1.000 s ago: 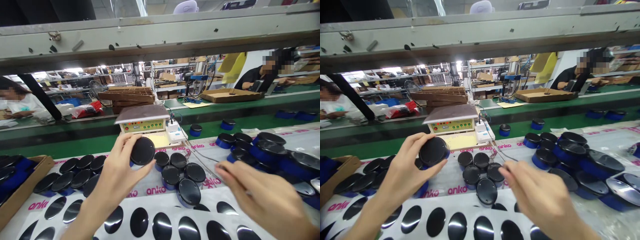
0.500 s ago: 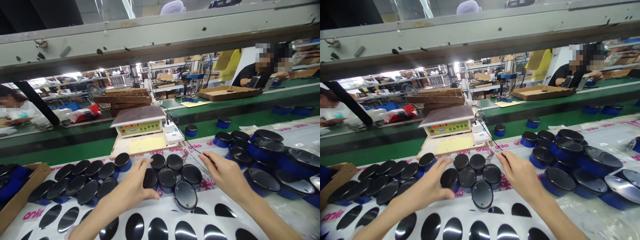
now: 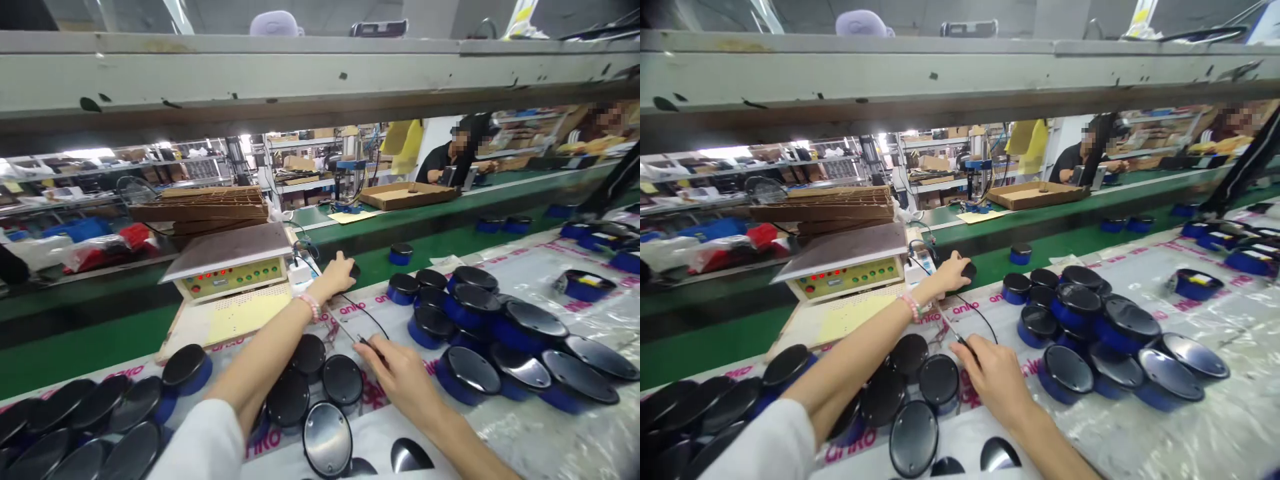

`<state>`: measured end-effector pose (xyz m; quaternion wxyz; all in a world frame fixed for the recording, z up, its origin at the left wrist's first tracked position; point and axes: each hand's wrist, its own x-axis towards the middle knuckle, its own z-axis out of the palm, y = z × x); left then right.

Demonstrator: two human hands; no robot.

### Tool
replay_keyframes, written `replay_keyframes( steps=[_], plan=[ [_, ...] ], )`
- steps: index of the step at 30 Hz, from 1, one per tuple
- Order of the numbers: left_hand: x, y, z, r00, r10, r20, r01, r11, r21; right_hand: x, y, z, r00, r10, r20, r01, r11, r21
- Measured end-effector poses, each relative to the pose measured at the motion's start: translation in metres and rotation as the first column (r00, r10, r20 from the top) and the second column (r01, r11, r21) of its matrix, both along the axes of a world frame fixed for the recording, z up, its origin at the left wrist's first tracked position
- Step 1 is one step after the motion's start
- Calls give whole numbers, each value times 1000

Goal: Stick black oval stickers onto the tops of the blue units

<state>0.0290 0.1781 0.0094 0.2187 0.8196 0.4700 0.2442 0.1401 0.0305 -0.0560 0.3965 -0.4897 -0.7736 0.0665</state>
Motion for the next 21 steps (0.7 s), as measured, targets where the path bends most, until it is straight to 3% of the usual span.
replay_keyframes(
  steps=[4,9,11,13,16,21],
  plan=[
    [-30,-36,21,981,-79,176,96,991,-92,5,-7,24,989,-21,-145,13,998,-55],
    [-73,-120,29,890,-57,452,169,963,-211,-2,-40,68,944,208,-256,-224,974,-36],
    [-86,-153,27,834,-52,550,208,952,-225,-9,-54,81,932,295,-209,-295,955,32],
    [-97,-180,27,732,-19,681,252,936,-245,-19,-65,91,920,365,-141,-352,930,107],
    [-110,-207,31,583,66,810,244,937,-252,-32,-76,99,911,412,-28,-399,896,197],
    [-127,-230,35,622,82,779,73,984,-162,-50,-89,103,914,392,105,-405,865,297]
  ],
)
